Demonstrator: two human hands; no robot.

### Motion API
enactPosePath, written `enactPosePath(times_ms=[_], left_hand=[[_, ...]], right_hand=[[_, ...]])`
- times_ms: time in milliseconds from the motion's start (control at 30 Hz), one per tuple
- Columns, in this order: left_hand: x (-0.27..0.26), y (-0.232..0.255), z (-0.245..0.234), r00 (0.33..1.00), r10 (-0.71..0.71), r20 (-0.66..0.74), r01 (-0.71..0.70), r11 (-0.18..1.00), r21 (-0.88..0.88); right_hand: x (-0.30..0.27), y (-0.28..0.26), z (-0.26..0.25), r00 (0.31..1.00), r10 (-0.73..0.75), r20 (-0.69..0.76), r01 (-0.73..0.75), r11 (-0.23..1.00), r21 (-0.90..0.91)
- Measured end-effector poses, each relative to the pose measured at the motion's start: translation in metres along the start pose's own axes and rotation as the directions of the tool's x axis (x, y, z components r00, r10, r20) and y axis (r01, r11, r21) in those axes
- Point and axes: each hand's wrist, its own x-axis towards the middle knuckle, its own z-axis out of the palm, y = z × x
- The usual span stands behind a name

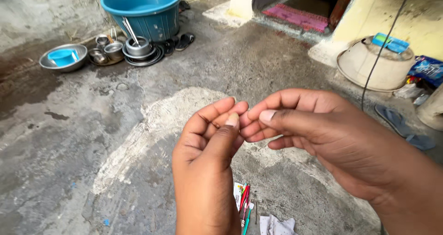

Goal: The person cleans toothbrushes and a tongue cleaner by hand using a cloth, then places them and a tube of toothpaste into a wall-mounted holder.

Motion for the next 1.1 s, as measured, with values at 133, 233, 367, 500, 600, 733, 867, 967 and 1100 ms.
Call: enactPosePath(times_ms=[133,233,367,500,600,733,867,967,1100], left_hand=[[-0.005,0.096,0.061,0.99,0.085,0.111,-0.098,0.989,0.114],[-0.024,0.147,0.093,0.976,0.138,0.167,-0.161,0.978,0.134],[-0.034,0.205,0.131,0.955,0.21,0.209,-0.254,0.943,0.216],[-0.055,0.249,0.174,0.949,0.246,0.195,-0.302,0.887,0.35],[-0.063,0.283,0.211,0.969,0.151,0.196,-0.224,0.87,0.439],[-0.075,0.318,0.248,0.928,0.203,0.313,-0.331,0.835,0.44],[-0.09,0.329,0.27,0.895,0.206,0.397,-0.358,0.862,0.36],[-0.091,0.335,0.294,0.863,0.189,0.468,-0.37,0.867,0.333],[-0.098,0.336,0.319,0.778,0.162,0.607,-0.327,0.929,0.172]], right_hand=[[-0.039,-0.108,-0.003,0.989,-0.144,0.037,0.144,0.989,0.021],[-0.075,-0.162,-0.006,0.983,-0.175,0.048,0.174,0.984,0.02],[-0.117,-0.217,-0.013,0.966,-0.254,-0.042,0.253,0.967,-0.022],[-0.165,-0.255,-0.02,0.918,-0.358,-0.172,0.331,0.929,-0.164],[-0.184,-0.291,-0.026,0.854,-0.425,-0.301,0.349,0.896,-0.276],[-0.217,-0.326,-0.027,0.805,-0.489,-0.335,0.385,0.861,-0.332],[-0.258,-0.348,-0.031,0.708,-0.619,-0.341,0.496,0.779,-0.384],[-0.281,-0.357,-0.035,0.699,-0.58,-0.419,0.457,0.812,-0.362],[-0.312,-0.356,-0.037,0.688,-0.561,-0.46,0.426,0.826,-0.369]])
